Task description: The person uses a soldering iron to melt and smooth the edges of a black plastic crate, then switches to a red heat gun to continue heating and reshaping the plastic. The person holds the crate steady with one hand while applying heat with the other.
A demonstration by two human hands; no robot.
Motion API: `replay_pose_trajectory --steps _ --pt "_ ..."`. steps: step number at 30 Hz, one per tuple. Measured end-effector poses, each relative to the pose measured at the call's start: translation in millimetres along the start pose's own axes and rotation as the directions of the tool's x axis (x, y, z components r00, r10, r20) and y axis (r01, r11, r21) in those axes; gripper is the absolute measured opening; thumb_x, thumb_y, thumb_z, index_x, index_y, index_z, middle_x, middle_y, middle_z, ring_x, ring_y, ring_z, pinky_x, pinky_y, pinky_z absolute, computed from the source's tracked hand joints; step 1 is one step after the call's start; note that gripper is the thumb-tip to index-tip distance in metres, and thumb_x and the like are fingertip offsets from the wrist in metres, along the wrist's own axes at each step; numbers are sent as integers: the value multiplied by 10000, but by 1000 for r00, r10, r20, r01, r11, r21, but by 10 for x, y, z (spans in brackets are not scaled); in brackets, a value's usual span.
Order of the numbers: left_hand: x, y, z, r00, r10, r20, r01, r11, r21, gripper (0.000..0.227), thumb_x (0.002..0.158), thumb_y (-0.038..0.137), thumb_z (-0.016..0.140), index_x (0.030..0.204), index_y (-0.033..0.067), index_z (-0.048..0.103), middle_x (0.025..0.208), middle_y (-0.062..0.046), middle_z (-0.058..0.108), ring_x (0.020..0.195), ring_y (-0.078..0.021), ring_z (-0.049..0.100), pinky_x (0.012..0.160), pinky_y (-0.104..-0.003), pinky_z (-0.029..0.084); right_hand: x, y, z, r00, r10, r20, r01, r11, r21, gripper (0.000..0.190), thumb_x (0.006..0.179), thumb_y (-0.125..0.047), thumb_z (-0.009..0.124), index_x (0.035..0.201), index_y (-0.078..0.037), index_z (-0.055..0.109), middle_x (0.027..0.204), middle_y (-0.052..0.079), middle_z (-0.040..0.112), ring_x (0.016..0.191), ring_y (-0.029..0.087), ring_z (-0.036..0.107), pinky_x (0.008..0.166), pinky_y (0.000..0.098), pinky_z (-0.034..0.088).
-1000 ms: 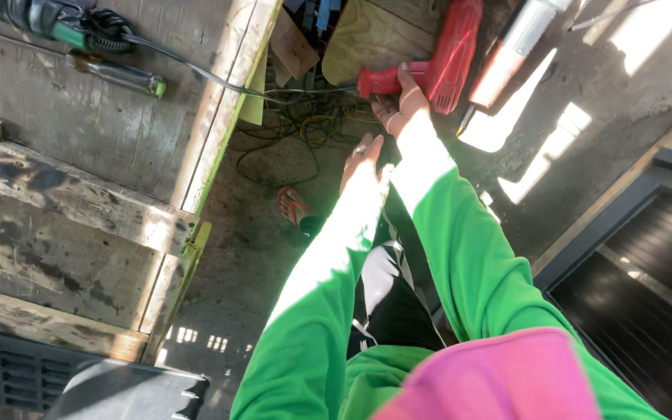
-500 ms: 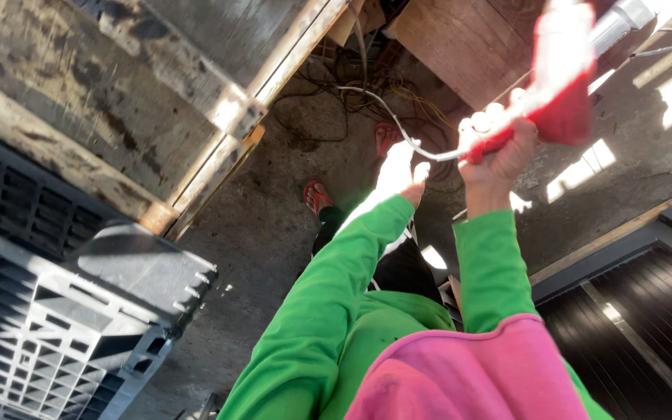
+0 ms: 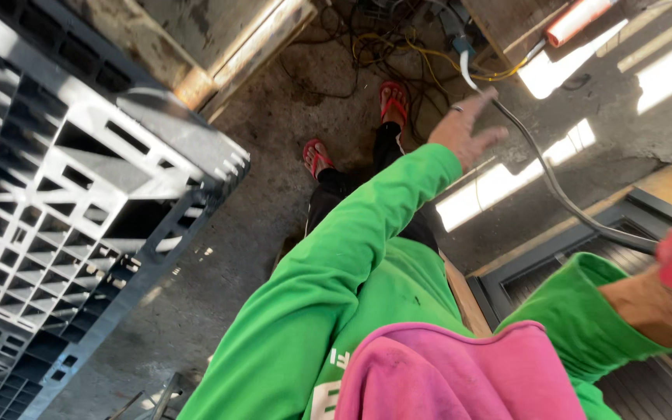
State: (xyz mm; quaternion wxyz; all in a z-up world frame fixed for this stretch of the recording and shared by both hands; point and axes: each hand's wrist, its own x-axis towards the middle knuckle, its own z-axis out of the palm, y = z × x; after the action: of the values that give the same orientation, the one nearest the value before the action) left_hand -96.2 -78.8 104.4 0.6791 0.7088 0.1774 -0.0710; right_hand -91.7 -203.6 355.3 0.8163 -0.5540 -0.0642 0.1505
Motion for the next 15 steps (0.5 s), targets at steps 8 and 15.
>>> replay_pose_trajectory --steps 8,15 --pt "-1341 50 304 823 -183 537 53 967 248 717 895 422 736 1521 252 430 1292 -211 675 1213 -372 646 1060 -494 492 -740 -629 241 989 -111 102 125 982 -143 375 951 -188 721 1250 -143 499 883 52 549 735 174 602 791 390 559" --pt "-1788 -347 -251 755 -367 544 76 872 483 446 924 439 658 1329 254 640 1278 -96 703 1189 -326 653 1010 -482 511 -1126 -868 330 983 -95 154 125 972 -200 389 937 -250 747 1206 -117 499 862 52 524 715 170 570 746 369 534"
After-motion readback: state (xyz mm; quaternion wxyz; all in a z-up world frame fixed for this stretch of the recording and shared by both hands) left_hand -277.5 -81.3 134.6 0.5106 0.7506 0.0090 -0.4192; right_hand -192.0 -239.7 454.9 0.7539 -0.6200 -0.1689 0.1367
